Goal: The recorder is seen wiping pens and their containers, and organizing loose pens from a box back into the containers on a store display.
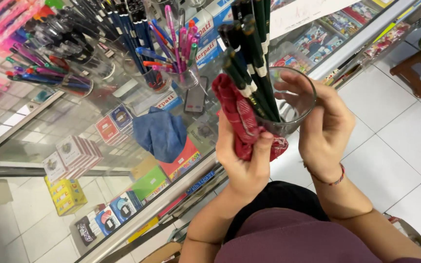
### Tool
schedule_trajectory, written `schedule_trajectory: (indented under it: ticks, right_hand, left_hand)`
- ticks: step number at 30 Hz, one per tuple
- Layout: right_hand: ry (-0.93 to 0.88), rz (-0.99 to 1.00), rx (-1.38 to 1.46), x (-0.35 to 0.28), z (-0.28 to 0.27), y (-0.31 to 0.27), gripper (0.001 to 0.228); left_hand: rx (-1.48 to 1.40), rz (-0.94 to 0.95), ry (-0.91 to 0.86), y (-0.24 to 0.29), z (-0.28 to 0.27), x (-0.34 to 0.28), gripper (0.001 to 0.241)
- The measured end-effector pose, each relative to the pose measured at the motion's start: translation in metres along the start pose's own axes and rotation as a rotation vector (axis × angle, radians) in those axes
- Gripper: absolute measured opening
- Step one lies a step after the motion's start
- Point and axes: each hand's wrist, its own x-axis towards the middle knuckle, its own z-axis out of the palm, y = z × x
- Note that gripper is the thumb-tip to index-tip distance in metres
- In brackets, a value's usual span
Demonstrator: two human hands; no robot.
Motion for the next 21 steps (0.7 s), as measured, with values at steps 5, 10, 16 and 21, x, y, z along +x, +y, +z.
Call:
schedule_trajectory:
  ticks: [5,10,16,21]
  right_hand:
    - [-0.185,-0.138,0.077,-0.012,-0.016,0.036,0.098]
    - [-0.209,-0.131,0.191,-0.005,-0.016,0.035,0.105]
    - [-0.296,-0.05,0.341,-0.008,-0.029,0.051,0.101]
    - [-0.044,-0.252,0.035,0.002,-0.032,0.062,0.069]
  left_hand:
    - [0.468,0.571,-0.011,-0.005,-0.002,0.0,0.053]
    - [0.385,0.45,-0.123,-0.021,-0.017,0.006,0.061]
    - [-0.437,-0.283,-0.221,-0.053,-0.032,0.017,0.048]
    - [-0.238,-0.12,0.025,-0.081,-0.03,-0.009,0.057]
